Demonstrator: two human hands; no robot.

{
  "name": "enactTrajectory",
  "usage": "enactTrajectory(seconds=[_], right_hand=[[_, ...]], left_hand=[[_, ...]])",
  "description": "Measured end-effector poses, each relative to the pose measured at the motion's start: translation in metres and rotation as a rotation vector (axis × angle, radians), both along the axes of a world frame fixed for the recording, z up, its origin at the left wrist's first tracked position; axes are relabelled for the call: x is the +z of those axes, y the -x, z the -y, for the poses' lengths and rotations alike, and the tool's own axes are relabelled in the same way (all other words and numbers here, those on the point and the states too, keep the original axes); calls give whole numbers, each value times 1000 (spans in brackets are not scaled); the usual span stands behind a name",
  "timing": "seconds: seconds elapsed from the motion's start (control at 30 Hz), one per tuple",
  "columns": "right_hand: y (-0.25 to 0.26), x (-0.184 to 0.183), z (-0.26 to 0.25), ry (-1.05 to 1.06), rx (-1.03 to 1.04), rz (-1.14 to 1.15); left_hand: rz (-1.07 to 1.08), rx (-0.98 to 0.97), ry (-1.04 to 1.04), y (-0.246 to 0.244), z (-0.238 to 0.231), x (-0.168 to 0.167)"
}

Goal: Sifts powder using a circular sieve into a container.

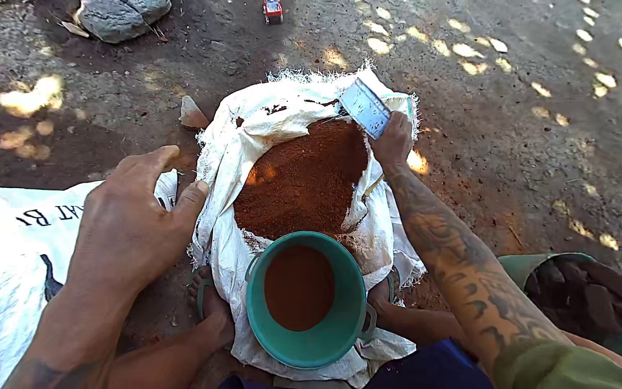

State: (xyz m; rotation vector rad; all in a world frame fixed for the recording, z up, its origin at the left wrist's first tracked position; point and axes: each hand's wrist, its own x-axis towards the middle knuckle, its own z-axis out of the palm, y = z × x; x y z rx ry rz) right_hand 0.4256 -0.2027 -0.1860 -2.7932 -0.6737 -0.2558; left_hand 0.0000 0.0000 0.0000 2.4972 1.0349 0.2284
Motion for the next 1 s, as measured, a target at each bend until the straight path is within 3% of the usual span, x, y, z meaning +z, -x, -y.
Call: enactTrajectory(seconds=[0.17, 0.3, 0.47, 0.57, 0.73, 0.87, 1.0], right_hand=[[-2, 51, 14, -162, 36, 142], [34, 59, 17, -126, 40, -44], [104, 11, 38, 135, -17, -406], [121, -29, 59, 190, -109, -409], [140, -56, 76, 253, -279, -409], [170, -70, 52, 271, -380, -466], [212, -67, 4, 136, -423, -548]], left_hand=[[53, -10, -10, 2, 10, 11], [57, -1, -5, 6, 17, 19], [68, -11, 13, 12, 17, 23], [72, -8, 10, 13, 14, 24], [93, -22, 3, 16, 11, 23], [98, -20, -3, 17, 10, 25], [90, 1, -5, 13, 11, 29]])
